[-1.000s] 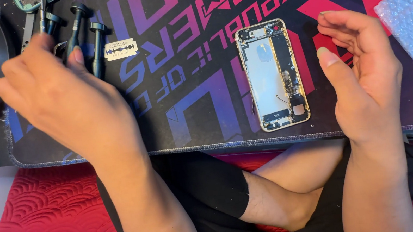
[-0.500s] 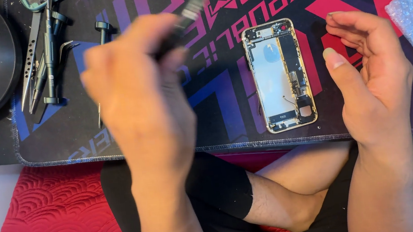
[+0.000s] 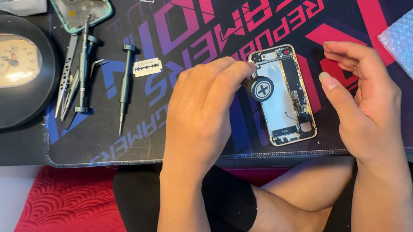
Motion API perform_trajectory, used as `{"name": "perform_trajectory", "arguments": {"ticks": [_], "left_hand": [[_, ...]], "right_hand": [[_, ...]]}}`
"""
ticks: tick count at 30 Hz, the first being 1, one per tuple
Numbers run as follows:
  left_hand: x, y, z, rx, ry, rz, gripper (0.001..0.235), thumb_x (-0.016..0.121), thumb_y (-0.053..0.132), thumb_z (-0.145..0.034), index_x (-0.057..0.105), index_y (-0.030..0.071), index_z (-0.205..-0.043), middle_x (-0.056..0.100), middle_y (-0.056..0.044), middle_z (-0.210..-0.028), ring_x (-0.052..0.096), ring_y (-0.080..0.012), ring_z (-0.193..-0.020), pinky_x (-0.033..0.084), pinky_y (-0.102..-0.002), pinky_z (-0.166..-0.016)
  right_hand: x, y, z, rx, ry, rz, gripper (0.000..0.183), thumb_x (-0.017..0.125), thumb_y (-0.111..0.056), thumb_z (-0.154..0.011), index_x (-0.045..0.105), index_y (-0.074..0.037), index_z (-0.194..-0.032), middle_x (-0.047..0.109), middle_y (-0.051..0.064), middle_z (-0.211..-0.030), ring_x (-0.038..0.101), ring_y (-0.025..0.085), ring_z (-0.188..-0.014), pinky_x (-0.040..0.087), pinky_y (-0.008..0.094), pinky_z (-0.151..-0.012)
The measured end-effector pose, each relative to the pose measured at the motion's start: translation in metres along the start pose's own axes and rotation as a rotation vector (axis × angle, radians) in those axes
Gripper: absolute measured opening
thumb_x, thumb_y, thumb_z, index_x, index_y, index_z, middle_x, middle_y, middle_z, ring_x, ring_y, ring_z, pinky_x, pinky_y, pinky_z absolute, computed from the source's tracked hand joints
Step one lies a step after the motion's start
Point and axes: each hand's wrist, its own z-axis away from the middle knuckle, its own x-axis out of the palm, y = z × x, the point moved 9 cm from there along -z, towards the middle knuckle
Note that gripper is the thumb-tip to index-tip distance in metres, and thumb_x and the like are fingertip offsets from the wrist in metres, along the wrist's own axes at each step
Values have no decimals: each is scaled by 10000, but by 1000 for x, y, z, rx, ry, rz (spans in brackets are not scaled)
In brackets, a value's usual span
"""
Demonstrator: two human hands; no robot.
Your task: The person disassembles a smartphone using a screwdriver and tweezers. They remove screws from the device, place them on the desk, and detach internal components like the battery connector and camera module.
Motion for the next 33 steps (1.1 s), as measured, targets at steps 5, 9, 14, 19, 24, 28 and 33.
{"name": "perform_trajectory", "arguments": {"ticks": [5, 9, 14, 19, 24, 28, 33], "left_hand": [[-3, 2, 2, 17, 26, 94, 259, 564, -152, -1031, 584, 41, -1202, 681, -124, -1148, 681, -268, -1073, 512, -382, -894], [-16, -26, 12, -364, 185, 659, 212, 558, 108, -1078, 453, 88, -1261, 666, -109, -1072, 668, -174, -882, 593, -259, -841], [-19, -34, 19, -545, 299, 904, 762, 622, 161, -1034, 106, 133, -1593, 719, -171, -990, 672, -162, -806, 647, -245, -732], [1, -24, 27, -347, 332, 986, 771, 670, 73, -1115, 129, 144, -1660, 89, -123, -1845, 834, -284, -953, 693, -320, -617], [67, 13, 38, -218, -117, 591, 536, 706, 124, -1140, 374, 223, -1548, 677, 19, -1283, 737, -122, -1095, 600, -296, -1071], [59, 51, 31, -6, -159, 222, 508, 797, 51, -1191, 473, 204, -1551, 702, -77, -1237, 533, -261, -918, 465, -392, -841], [55, 52, 30, 126, -34, 135, 354, 723, -42, -1087, 600, 184, -1330, 672, -116, -1098, 572, -249, -797, 502, -374, -704]], "right_hand": [[0, -2, 0, 14, 3, 25, 352, 541, 19, -1062, 491, 105, -1399, 569, 256, -1407, 565, 344, -1323, 442, 430, -1174], [8, -17, 1, -63, -116, 183, 622, 655, -144, -924, 455, 65, -1474, 503, 260, -1530, 488, 373, -1408, 369, 462, -1183], [27, -25, 13, -256, -354, 324, 1395, 934, -598, -431, 331, -115, -1592, 125, 331, -1731, 80, 492, -1641, 137, 634, -1248], [16, -29, 22, -387, -320, 392, 745, 951, -379, -660, 698, -54, -1282, 689, 87, -1388, 621, 338, -1399, 284, 489, -1212], [-1, -3, 19, -303, -271, 478, 583, 865, -345, -796, 736, -47, -1280, 709, 112, -1387, 614, 368, -1422, 257, 493, -1180], [-4, -7, 18, -269, -267, 414, 334, 562, -248, -1049, 743, -48, -1247, 704, 172, -1398, 599, 420, -1447, 238, 505, -1188], [-4, -5, 19, -324, -234, 433, 254, 556, -100, -1114, 761, 9, -1217, 738, 193, -1361, 660, 460, -1396, 257, 521, -1175]]}}
